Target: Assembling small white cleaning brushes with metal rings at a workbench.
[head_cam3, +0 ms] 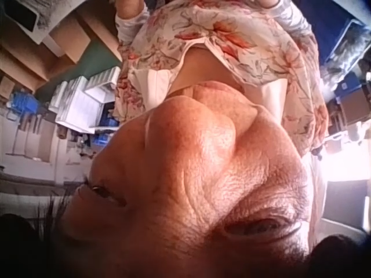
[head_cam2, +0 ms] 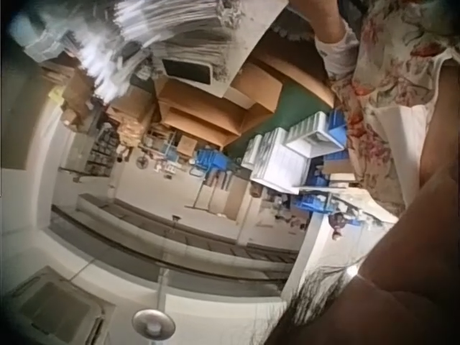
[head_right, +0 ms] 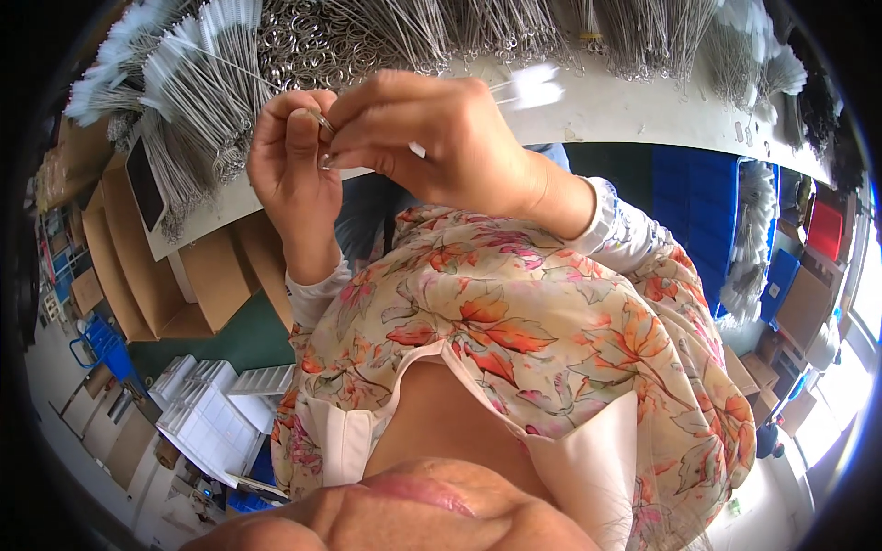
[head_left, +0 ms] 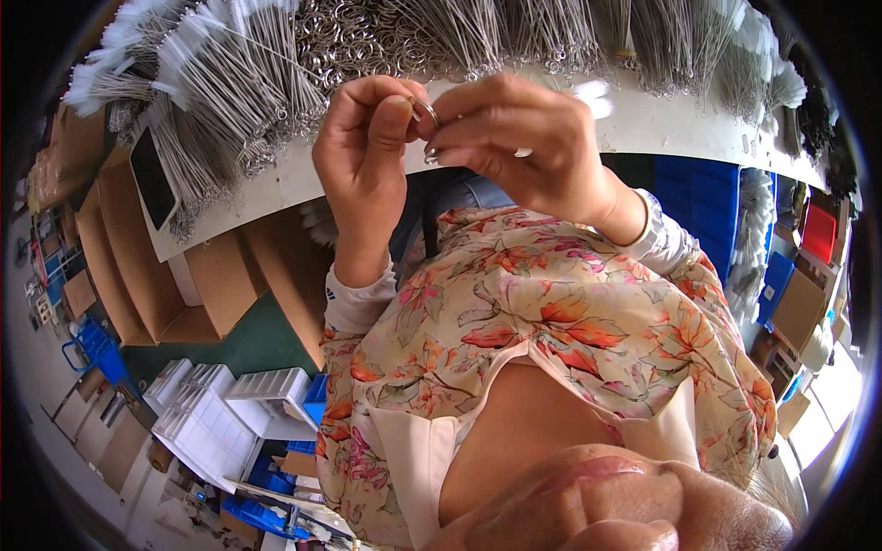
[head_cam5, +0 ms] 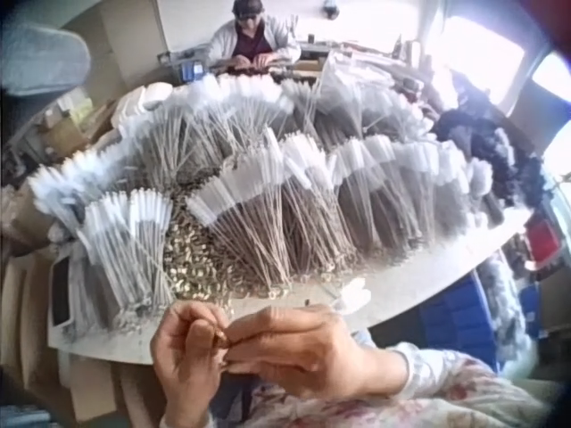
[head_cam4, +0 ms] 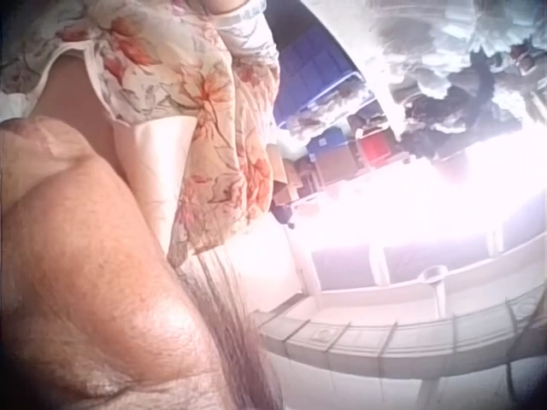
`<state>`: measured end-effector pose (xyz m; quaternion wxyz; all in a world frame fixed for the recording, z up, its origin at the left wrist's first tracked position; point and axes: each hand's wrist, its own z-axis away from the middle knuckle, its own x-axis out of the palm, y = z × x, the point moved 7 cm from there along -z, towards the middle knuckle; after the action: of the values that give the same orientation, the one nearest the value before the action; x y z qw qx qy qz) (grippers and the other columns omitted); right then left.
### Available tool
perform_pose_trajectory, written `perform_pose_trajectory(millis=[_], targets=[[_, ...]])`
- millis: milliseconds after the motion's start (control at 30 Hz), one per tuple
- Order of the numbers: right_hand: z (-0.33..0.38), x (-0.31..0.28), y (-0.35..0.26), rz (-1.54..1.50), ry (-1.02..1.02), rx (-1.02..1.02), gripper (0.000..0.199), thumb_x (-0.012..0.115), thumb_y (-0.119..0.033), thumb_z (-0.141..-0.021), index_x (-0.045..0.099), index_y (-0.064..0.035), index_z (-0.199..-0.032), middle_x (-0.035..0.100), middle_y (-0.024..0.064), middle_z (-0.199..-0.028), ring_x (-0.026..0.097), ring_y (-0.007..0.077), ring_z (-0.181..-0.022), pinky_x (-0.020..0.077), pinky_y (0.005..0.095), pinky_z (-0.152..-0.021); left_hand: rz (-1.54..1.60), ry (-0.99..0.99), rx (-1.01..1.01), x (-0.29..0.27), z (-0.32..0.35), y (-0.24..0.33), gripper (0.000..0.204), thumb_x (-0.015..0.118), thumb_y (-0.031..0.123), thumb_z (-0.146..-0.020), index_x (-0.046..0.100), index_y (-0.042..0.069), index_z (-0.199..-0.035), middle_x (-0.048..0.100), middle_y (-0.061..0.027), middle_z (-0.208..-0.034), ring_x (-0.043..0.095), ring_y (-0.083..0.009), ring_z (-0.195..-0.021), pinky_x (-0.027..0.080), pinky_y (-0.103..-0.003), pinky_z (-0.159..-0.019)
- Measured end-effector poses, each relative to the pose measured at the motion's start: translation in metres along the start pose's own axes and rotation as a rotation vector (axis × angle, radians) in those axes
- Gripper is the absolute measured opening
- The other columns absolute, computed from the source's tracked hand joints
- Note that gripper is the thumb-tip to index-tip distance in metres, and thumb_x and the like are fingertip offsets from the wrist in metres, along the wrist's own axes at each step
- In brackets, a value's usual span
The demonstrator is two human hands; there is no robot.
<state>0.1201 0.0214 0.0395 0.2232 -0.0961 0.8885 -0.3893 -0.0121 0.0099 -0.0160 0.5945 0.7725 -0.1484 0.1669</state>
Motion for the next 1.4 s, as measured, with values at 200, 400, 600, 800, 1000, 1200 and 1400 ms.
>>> perform_pose_trajectory(millis=[200,400,600,800,1000,1200,1400], targets=[[0.006,0.003,-0.024,0.491,-0.041,-0.423,0.022,0.07,-0.01,-0.059,0.067,-0.0045,-0.08,0.064,0.0002,-0.092,0.058,0.0119,-0.06,0.0459,0.0251,-0.046,-0.141,-0.09,0.088,0.007,0.003,0.033,0.026,0.065,-0.005,-0.08,0.058,-0.007,-0.105,0.062,-0.0146,-0.101,0.063,-0.0162,-0.089,0.052,-0.025,-0.078],[0.002,0.008,-0.027,0.434,-0.085,-0.425,0.019,0.071,-0.009,-0.063,0.069,-0.0039,-0.081,0.063,0.0016,-0.087,0.056,0.012,-0.06,0.0458,0.0255,-0.048,-0.369,-0.048,0.101,0.009,0.004,0.05,0.026,0.063,-0.013,-0.075,0.061,-0.008,-0.101,0.062,-0.0161,-0.101,0.064,-0.0182,-0.085,0.054,-0.025,-0.074],[0.001,0.006,0.031,-0.776,-0.03,0.773,0.011,0.064,-0.013,-0.086,0.065,-0.0023,-0.089,0.055,-0.0004,-0.068,0.051,0.0058,-0.055,0.0376,0.017,-0.048,-0.648,-0.013,0.477,0.019,0.008,0.063,0.032,0.063,-0.014,-0.07,0.063,-0.007,-0.102,0.063,-0.0158,-0.101,0.067,-0.0184,-0.077,0.055,-0.024,-0.07],[0.001,0.024,0.048,-0.908,-0.104,0.792,0.014,0.062,-0.014,-0.088,0.063,-0.0009,-0.091,0.061,0.0006,-0.071,0.05,0.0045,-0.056,0.039,0.0182,-0.049,-0.717,0.018,0.499,0.019,-0.001,0.058,0.029,0.064,-0.012,-0.07,0.064,-0.007,-0.099,0.065,-0.0144,-0.098,0.067,-0.0166,-0.078,0.055,-0.023,-0.069],[-0.015,0.016,0.049,-0.658,-0.273,0.672,0.011,0.062,-0.01,-0.087,0.064,0.0002,-0.092,0.061,0.0006,-0.07,0.051,0.0038,-0.056,0.0403,0.0186,-0.049,-0.586,-0.052,0.339,0.009,-0.011,0.053,0.028,0.061,-0.013,-0.073,0.063,-0.008,-0.101,0.065,-0.0151,-0.097,0.065,-0.0159,-0.082,0.056,-0.024,-0.072],[-0.002,0.024,0.055,-0.509,-0.278,0.686,0.012,0.065,-0.016,-0.085,0.067,-0.0053,-0.089,0.057,-0.0002,-0.068,0.052,0.0084,-0.054,0.0397,0.0207,-0.048,-0.53,-0.062,0.02,-0.01,-0.013,0.042,0.023,0.063,-0.004,-0.079,0.063,-0.006,-0.102,0.066,-0.0125,-0.096,0.064,-0.0131,-0.08,0.052,-0.022,-0.071],[0.036,0.048,0.065,0.533,-0.222,-0.137,0.014,0.066,-0.014,-0.069,0.066,-0.0102,-0.082,0.055,-0.0023,-0.073,0.055,0.015,-0.073,0.0453,0.0267,-0.062,-1.043,0.135,-0.111,-0.096,-0.084,0.044,0.022,0.062,0.014,-0.086,0.065,-0.006,-0.096,0.067,-0.0093,-0.08,0.065,-0.0136,-0.07,0.052,-0.024,-0.067]])
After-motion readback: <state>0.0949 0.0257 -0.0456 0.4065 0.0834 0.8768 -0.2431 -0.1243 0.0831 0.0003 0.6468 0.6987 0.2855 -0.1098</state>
